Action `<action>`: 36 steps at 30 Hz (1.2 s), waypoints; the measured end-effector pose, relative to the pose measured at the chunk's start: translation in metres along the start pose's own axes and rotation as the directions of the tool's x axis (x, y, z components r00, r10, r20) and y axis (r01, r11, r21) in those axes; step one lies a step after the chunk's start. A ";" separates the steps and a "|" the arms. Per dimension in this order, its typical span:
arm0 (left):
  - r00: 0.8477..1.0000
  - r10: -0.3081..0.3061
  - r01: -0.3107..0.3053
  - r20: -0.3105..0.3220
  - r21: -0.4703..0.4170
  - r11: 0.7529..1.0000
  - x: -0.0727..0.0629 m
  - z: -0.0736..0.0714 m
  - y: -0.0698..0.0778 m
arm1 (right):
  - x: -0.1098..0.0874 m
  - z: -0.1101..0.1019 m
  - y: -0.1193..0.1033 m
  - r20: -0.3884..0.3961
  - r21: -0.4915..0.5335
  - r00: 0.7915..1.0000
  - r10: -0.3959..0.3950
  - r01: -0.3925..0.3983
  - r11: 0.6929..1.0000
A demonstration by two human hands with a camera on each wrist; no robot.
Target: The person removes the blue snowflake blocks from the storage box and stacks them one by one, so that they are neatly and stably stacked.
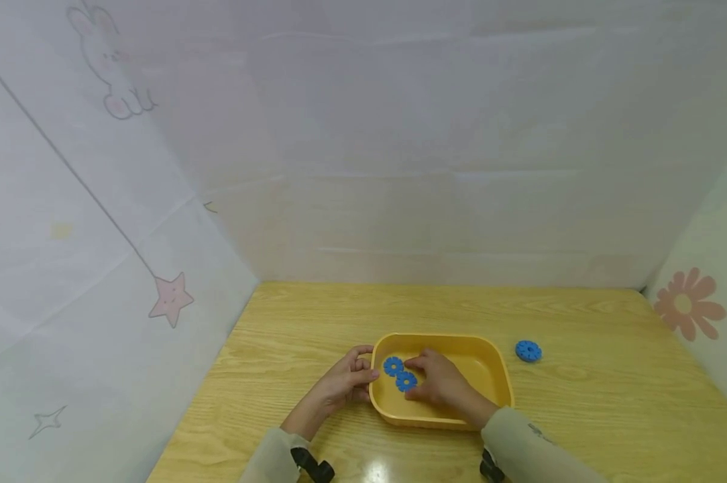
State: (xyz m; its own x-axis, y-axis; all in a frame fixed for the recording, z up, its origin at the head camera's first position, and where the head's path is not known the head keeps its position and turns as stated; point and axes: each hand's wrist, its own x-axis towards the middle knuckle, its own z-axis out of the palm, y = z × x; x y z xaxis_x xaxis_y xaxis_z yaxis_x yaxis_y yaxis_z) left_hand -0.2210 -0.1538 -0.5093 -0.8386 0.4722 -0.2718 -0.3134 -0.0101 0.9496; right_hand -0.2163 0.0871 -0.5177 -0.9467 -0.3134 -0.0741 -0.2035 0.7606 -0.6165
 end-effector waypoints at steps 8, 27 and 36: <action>1.000 -0.002 0.002 -0.011 0.008 1.000 0.001 0.000 0.000 | 0.001 0.000 0.000 -0.019 -0.002 1.000 -0.007 0.007 1.000; 1.000 0.010 -0.010 0.005 -0.017 1.000 0.001 -0.001 -0.003 | -0.006 -0.012 0.000 -0.010 0.112 0.998 -0.068 0.069 0.991; 1.000 0.015 -0.014 0.010 -0.022 1.000 0.002 -0.001 -0.003 | -0.021 -0.041 0.013 -0.061 0.097 0.981 -0.185 0.190 0.977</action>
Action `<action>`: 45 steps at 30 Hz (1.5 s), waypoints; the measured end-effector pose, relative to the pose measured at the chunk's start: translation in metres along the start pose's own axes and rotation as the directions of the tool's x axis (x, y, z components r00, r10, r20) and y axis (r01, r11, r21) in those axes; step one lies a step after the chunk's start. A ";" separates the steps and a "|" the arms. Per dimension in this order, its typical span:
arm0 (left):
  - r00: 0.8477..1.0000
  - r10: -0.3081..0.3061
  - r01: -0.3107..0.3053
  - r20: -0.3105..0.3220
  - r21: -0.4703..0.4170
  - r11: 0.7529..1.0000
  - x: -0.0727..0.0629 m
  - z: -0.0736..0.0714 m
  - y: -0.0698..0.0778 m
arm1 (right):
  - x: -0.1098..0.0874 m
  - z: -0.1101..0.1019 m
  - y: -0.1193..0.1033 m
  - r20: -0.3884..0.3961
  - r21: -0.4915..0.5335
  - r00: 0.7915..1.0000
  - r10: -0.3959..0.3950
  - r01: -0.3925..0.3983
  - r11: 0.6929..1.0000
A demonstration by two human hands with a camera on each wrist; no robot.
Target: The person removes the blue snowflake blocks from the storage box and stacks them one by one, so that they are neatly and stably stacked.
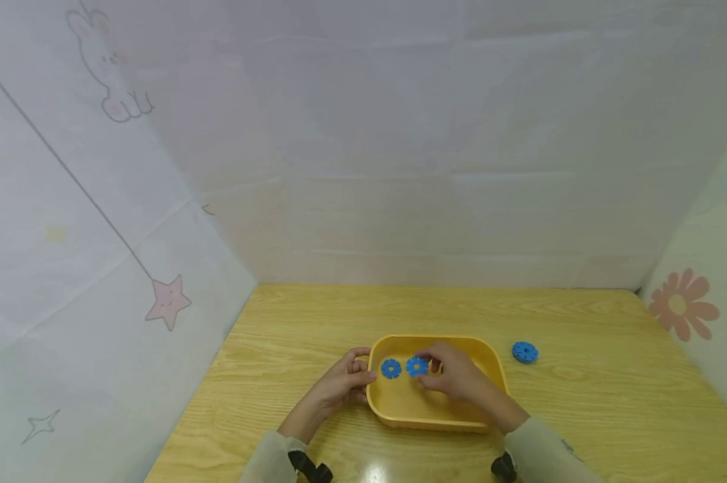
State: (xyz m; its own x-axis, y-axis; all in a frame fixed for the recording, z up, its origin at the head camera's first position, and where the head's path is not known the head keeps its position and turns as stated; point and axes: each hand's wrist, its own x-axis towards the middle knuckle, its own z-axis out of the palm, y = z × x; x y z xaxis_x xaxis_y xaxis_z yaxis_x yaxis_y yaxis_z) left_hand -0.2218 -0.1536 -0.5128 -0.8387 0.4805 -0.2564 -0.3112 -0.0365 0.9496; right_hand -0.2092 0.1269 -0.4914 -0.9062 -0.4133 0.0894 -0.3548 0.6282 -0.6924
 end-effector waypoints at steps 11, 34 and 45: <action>1.000 -0.005 0.005 0.005 -0.002 1.000 -0.001 -0.003 -0.001 | -0.017 -0.025 0.019 -0.086 0.025 0.993 -0.078 0.081 0.996; 1.000 0.001 -0.001 0.010 -0.016 1.000 0.001 -0.002 0.000 | -0.065 -0.091 0.062 -0.281 -0.115 0.957 -0.067 0.036 0.993; 1.000 -0.001 0.001 0.005 -0.019 1.000 0.001 -0.002 -0.001 | -0.080 -0.105 0.103 -0.336 -0.136 0.942 -0.015 -0.033 0.990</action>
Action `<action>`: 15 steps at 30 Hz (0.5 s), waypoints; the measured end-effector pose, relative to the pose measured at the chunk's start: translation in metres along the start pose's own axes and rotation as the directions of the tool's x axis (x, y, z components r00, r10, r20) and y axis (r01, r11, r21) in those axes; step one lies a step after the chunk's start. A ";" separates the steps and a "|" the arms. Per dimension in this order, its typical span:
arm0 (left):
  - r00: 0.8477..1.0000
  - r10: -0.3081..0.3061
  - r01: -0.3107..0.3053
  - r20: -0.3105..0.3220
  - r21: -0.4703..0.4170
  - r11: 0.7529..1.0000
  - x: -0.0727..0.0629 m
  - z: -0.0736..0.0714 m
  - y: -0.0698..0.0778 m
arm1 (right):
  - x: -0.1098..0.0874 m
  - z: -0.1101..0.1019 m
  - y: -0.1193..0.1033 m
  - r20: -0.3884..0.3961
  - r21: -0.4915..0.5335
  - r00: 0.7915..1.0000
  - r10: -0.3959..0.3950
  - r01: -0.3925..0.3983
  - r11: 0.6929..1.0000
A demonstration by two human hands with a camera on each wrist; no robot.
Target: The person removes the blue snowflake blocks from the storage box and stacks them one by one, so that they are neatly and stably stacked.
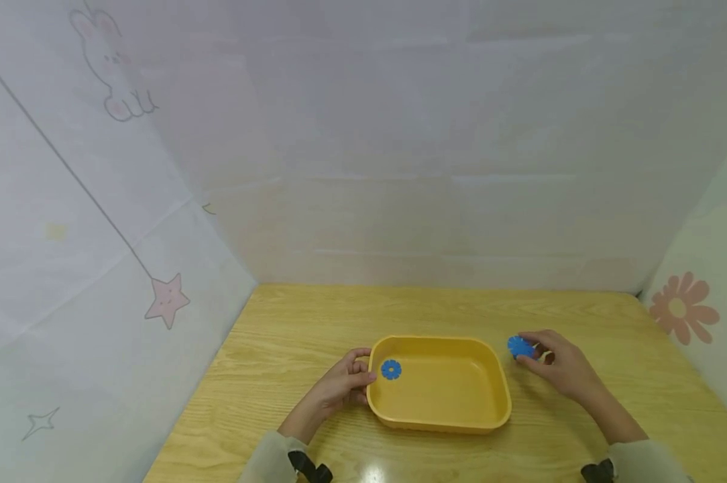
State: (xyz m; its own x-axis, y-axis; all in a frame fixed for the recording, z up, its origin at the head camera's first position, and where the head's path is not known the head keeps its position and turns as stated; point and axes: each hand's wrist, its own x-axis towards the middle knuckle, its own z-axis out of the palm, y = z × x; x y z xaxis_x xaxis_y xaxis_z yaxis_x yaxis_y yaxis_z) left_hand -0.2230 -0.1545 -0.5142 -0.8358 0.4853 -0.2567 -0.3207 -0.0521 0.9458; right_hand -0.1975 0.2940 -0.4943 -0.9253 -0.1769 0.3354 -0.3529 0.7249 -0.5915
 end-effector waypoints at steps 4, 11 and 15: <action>1.000 -0.007 0.007 -0.003 -0.002 1.000 -0.001 0.000 0.000 | -0.002 -0.005 0.008 0.000 -0.018 0.999 0.053 -0.053 0.998; 1.000 -0.010 0.010 -0.004 -0.001 1.000 -0.001 0.000 0.001 | -0.006 -0.004 0.026 0.002 -0.016 0.992 0.124 -0.124 0.992; 1.000 -0.006 0.006 0.001 -0.008 1.000 -0.001 0.000 0.001 | -0.007 -0.002 0.032 0.016 -0.018 0.988 0.154 -0.154 0.988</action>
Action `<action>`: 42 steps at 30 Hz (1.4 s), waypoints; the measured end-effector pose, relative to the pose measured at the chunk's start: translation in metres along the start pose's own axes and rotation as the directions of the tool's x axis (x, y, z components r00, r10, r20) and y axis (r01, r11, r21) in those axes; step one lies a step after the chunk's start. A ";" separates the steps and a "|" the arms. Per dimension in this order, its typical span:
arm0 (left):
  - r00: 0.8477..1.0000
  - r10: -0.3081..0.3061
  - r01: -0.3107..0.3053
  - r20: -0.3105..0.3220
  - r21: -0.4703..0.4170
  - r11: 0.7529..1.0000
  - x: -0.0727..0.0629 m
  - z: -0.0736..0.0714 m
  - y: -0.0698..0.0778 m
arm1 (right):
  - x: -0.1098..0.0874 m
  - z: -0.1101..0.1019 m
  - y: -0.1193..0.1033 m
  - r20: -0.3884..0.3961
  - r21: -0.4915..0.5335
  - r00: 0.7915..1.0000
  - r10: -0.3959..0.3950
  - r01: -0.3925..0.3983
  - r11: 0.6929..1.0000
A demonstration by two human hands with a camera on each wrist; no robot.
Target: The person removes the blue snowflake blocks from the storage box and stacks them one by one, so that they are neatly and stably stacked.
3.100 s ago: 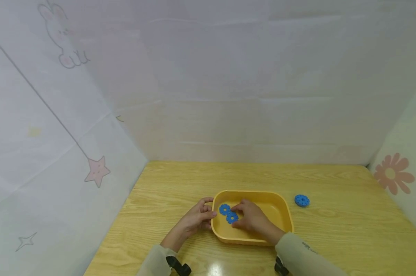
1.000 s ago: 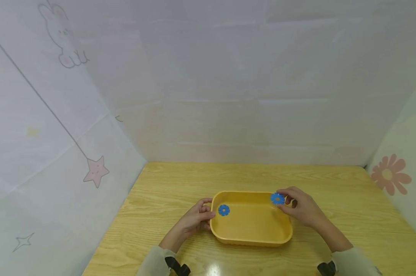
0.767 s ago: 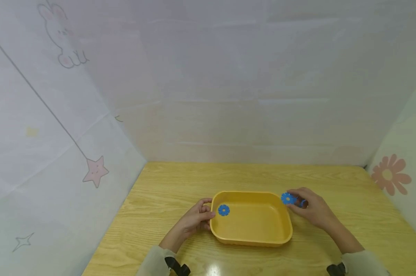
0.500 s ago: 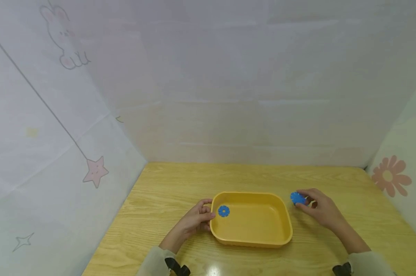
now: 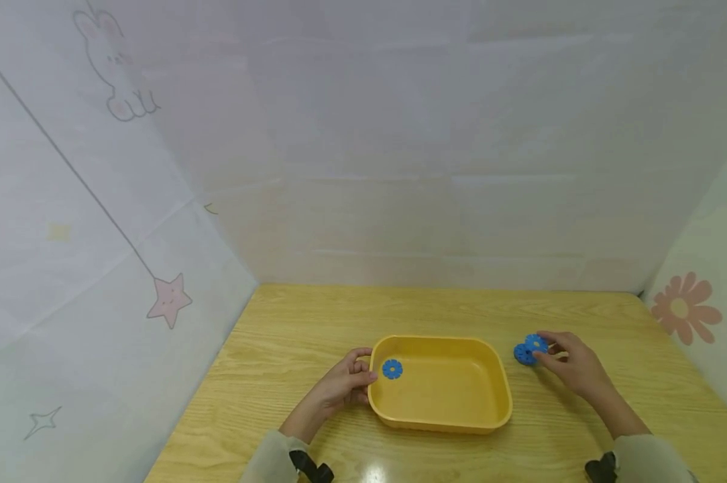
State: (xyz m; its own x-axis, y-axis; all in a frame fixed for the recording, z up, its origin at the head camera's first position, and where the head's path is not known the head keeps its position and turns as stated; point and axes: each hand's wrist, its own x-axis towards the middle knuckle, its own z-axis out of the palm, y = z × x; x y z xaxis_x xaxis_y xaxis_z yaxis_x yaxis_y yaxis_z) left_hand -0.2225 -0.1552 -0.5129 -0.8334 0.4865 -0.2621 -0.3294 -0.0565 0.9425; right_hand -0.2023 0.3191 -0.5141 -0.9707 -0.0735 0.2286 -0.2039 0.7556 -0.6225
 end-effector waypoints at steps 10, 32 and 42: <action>1.000 0.003 -0.003 0.006 -0.001 1.000 0.000 0.000 0.000 | 0.003 0.006 0.008 0.053 0.012 0.998 0.040 -0.040 0.999; 1.000 -0.002 0.002 0.002 0.016 1.000 0.001 -0.002 -0.001 | 0.006 0.016 0.013 0.075 0.002 0.997 0.035 -0.035 0.999; 1.000 0.000 0.000 0.004 0.013 1.000 0.002 -0.002 -0.001 | 0.007 0.017 0.012 0.102 -0.012 0.993 0.052 -0.051 0.999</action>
State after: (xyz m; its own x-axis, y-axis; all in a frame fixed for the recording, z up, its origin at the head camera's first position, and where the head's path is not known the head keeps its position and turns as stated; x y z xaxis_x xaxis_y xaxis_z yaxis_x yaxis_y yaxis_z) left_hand -0.2244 -0.1559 -0.5151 -0.8317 0.4902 -0.2608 -0.3231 -0.0452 0.9453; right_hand -0.2131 0.3165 -0.5321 -0.9879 -0.0998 0.1186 -0.1524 0.7662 -0.6243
